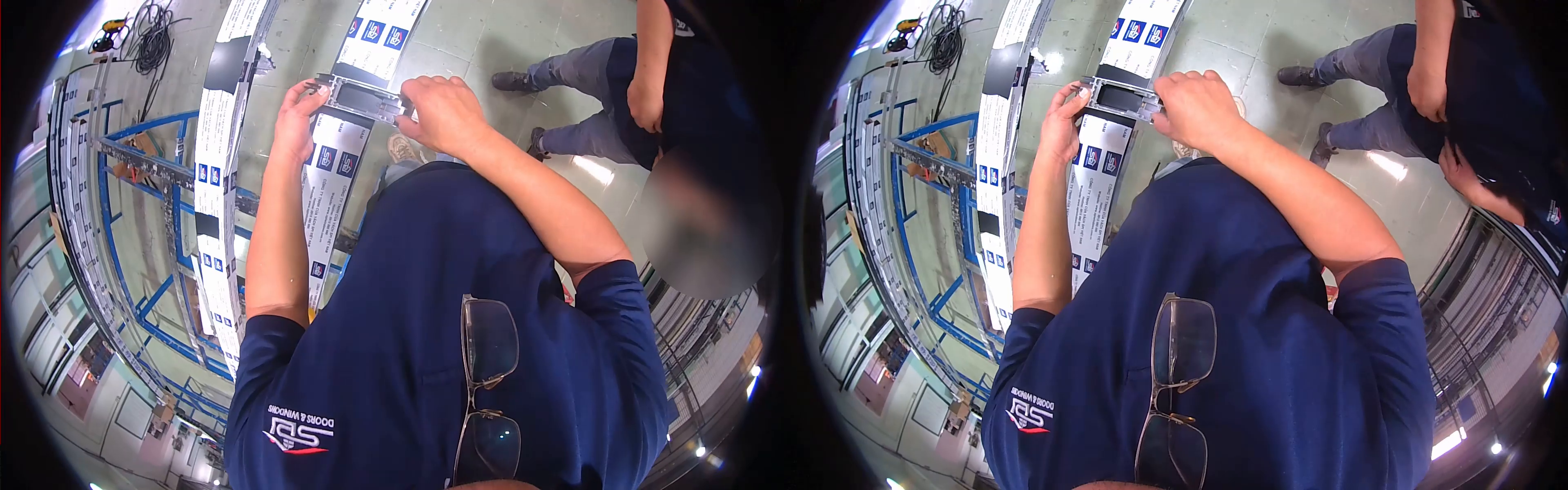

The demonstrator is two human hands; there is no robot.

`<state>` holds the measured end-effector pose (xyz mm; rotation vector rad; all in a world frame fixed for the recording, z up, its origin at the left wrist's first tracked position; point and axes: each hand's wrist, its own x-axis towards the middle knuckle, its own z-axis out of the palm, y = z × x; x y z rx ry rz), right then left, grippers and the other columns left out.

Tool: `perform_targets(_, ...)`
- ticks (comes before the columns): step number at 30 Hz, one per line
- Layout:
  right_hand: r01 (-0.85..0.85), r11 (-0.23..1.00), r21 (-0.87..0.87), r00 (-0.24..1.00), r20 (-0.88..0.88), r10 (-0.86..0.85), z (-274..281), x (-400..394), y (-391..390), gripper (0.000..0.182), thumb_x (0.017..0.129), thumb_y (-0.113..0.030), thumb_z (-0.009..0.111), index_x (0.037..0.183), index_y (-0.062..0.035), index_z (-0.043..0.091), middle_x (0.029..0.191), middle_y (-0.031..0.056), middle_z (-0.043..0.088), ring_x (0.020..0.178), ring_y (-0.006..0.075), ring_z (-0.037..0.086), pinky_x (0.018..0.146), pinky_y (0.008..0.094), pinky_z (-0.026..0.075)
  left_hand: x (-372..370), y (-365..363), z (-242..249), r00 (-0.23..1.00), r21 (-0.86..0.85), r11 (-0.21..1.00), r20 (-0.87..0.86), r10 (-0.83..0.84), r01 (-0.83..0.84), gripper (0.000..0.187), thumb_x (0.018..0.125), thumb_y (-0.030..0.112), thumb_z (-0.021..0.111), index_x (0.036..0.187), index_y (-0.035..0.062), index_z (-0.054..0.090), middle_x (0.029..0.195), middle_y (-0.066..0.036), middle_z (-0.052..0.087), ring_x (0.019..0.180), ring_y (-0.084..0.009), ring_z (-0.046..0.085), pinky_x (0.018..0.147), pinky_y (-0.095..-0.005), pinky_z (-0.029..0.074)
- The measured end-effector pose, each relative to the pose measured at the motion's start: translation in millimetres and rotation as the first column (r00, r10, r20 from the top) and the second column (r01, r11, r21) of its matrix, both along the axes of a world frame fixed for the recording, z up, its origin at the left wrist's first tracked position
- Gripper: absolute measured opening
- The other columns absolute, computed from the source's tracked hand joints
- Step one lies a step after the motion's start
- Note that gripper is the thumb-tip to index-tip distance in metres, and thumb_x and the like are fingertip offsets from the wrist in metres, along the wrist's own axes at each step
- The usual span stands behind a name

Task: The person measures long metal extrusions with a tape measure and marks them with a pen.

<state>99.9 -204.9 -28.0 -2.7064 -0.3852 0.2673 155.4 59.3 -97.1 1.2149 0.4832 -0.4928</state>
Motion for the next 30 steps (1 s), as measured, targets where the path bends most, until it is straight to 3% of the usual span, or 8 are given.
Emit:
perform_targets(5,-0.032,0.999,0.011,0.999,0.002,0.032,-7,-3,-2,0.033,0.083,-0.031,0.076,0.099,-0.0067,0.062,0.095,0.0096,0.069,0.094,0.0288,0.068,0.086,0.0455,0.050,0,0,0,1.000,0.006,1.000,-0.003,-0.010,0.010,0.048,0.088,0.009,0.077,0.130,0.0064,0.053,0.114,-0.011,0.066,0.105,-0.0200,0.063,0.091,-0.0352,0.051)
perform_targets(10,-0.025,0.998,0.051,0.992,0.127,0.018,-7,-10,-4,0.035,0.083,-0.032,0.077,0.101,-0.0069,0.061,0.096,0.0091,0.068,0.096,0.0287,0.067,0.087,0.0440,0.050,1,2,-2,1.000,0.017,1.000,-0.011,-0.016,0.016,0.048,0.088,0.010,0.077,0.130,0.0070,0.053,0.114,-0.011,0.066,0.106,-0.0198,0.062,0.092,-0.0353,0.051)
perform_targets(30,-0.065,0.993,0.100,0.993,0.102,0.054,-16,-5,-3,0.027,0.084,-0.026,0.073,0.094,-0.0046,0.059,0.092,0.0124,0.066,0.092,0.0319,0.064,0.088,0.0440,0.050,0,1,-1,1.000,0.014,1.000,-0.004,-0.021,0.021,0.051,0.088,0.011,0.077,0.132,0.0066,0.052,0.113,-0.011,0.067,0.106,-0.0194,0.062,0.093,-0.0350,0.050)
